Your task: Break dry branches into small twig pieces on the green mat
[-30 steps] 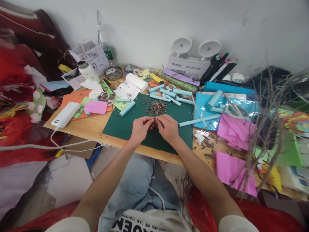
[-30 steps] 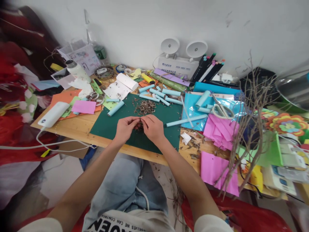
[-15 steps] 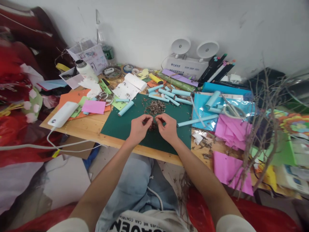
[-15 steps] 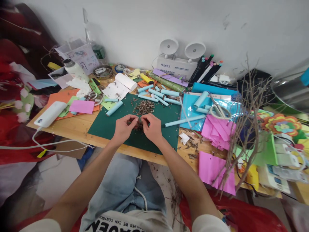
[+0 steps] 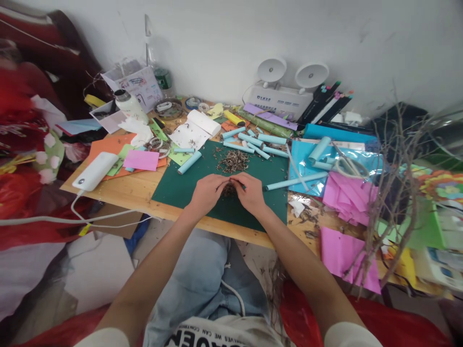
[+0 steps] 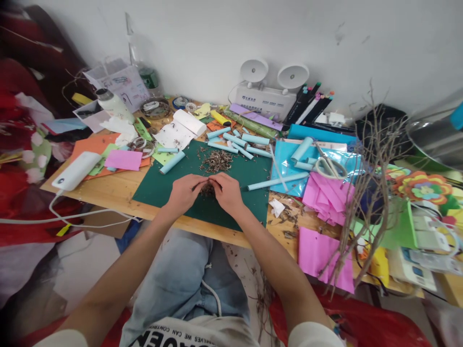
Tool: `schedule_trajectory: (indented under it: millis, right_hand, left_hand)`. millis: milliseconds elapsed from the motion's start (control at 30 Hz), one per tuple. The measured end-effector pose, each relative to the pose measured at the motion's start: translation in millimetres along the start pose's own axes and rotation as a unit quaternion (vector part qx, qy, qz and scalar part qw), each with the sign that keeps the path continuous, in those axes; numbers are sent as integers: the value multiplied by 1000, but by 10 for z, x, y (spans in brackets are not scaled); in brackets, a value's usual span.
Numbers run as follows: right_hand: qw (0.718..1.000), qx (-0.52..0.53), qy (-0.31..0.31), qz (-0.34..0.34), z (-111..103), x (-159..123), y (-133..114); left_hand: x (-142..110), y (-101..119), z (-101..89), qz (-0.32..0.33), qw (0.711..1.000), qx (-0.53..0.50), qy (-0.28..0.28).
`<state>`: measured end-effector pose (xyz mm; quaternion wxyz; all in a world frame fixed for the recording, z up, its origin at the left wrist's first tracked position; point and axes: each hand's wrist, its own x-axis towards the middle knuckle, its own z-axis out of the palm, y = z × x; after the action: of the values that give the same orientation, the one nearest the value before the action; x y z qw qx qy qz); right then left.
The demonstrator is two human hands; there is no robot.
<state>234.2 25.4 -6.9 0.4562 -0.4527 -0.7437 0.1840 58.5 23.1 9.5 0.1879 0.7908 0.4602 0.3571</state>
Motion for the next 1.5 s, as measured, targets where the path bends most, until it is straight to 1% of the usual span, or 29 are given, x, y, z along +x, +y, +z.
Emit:
schedule_trajectory:
  millis: [100, 200, 267, 367, 500, 567, 633, 700, 867, 1000, 1133, 1200, 1333, 1400, 1500]
  right_hand:
    - [1000, -13, -14, -2, 5, -10, -2]
    - [999, -35, -27, 2, 2, -20, -11]
    - [999, -46, -25, 2, -8, -18, -30]
    - [999, -41, -14, 10, -33, 3, -84]
    - [999, 1, -3, 48, -64, 37, -133]
    - [998, 13, 8, 66, -73, 44, -125]
    - [997, 15, 17, 78, -75, 44, -106]
    - [997, 10, 18, 81, -69, 43, -94]
    - [998, -19, 4, 57, -45, 42, -95]
    - [998, -49, -13, 34, -33, 27, -64]
    - [996, -79, -33, 28, -17, 6, -36]
    - [995, -87, -44, 31, -10, 1, -37]
    - [995, -72, -48, 45, -3, 2, -54]
    - [996, -61, -46, 38, -2, 3, -59]
    - [997, -59, -44, 15, -3, 3, -53]
  left_hand:
    - [7, -14, -11, 44, 997, 56, -11]
    - [21, -5, 5, 51, 994, 92, -15]
    - [31, 12, 25, 44, 994, 96, -19]
    - [40, 51, 58, 1, 999, 42, -19]
    - [39, 112, 80, -95, 994, -61, 5]
    - [36, 131, 74, -127, 989, -78, 21]
    - [33, 132, 57, -142, 987, -69, 33]
    - [27, 112, 38, -134, 989, -50, 40]
    - [-17, 12, 9, -80, 996, -2, 49]
    - [-60, -57, 7, -60, 997, 26, 35]
    - [-92, -81, 23, -26, 999, 41, 8]
    - [-101, -78, 24, -17, 999, 38, 17]
    - [-58, -87, -16, -41, 996, 47, 71]
    - [13, -127, -46, -57, 995, 44, 68]
    - [177, -233, -67, -76, 994, 60, 43]
